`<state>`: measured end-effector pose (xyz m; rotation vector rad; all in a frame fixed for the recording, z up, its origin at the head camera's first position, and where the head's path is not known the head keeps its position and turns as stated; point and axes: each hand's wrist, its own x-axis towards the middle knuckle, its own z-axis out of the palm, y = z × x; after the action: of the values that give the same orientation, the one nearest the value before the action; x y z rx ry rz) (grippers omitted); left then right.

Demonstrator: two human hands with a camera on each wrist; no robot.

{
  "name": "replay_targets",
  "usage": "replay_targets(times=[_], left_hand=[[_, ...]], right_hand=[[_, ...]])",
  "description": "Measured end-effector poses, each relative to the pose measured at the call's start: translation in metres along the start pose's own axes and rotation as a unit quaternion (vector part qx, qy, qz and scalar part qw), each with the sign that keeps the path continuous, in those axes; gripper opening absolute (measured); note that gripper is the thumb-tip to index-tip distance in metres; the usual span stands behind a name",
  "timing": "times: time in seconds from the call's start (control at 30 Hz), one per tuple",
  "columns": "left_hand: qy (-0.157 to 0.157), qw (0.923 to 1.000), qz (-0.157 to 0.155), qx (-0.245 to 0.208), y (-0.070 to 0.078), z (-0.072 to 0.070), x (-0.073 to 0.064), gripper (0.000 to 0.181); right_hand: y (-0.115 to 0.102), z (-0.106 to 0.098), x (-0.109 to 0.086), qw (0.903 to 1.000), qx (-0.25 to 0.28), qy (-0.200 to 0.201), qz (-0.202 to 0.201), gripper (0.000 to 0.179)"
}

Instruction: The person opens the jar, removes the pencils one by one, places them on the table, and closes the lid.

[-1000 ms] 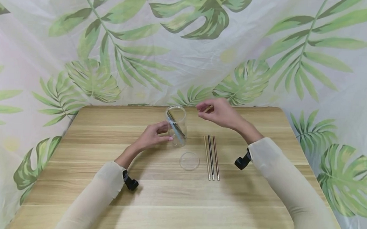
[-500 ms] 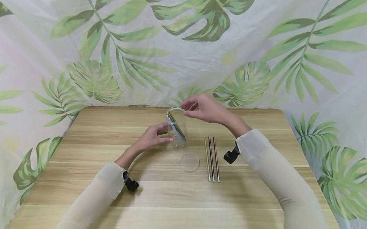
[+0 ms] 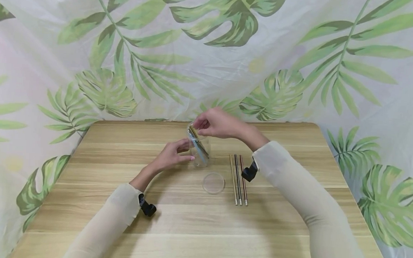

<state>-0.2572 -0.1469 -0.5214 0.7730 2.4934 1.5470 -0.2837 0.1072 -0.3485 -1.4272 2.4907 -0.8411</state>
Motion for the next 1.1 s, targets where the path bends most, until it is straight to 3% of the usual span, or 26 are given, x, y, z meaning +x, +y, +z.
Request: replay_targets(times=[0.37,0.8,1.1], left_hand=[[0.001,0.9999,0.003,-0.017,0.000,0.001,0.000,0.066],[0.005,0.9992,0.011,-0.038,0.000,0.001,0.001,0.063],[0.003,0.9998,0.004,-0.019,0.000,0.001,0.002,0.064]], right_hand=[[-0.003,0.004,0.012,0.9989,0.013,-0.043,0.011,0.019],[0.000,0.007,0.021,0.9983,0.020,-0.051,0.018,0.008],[0.001,0.010,0.021,0.9987,0.028,-0.035,0.024,0.007]])
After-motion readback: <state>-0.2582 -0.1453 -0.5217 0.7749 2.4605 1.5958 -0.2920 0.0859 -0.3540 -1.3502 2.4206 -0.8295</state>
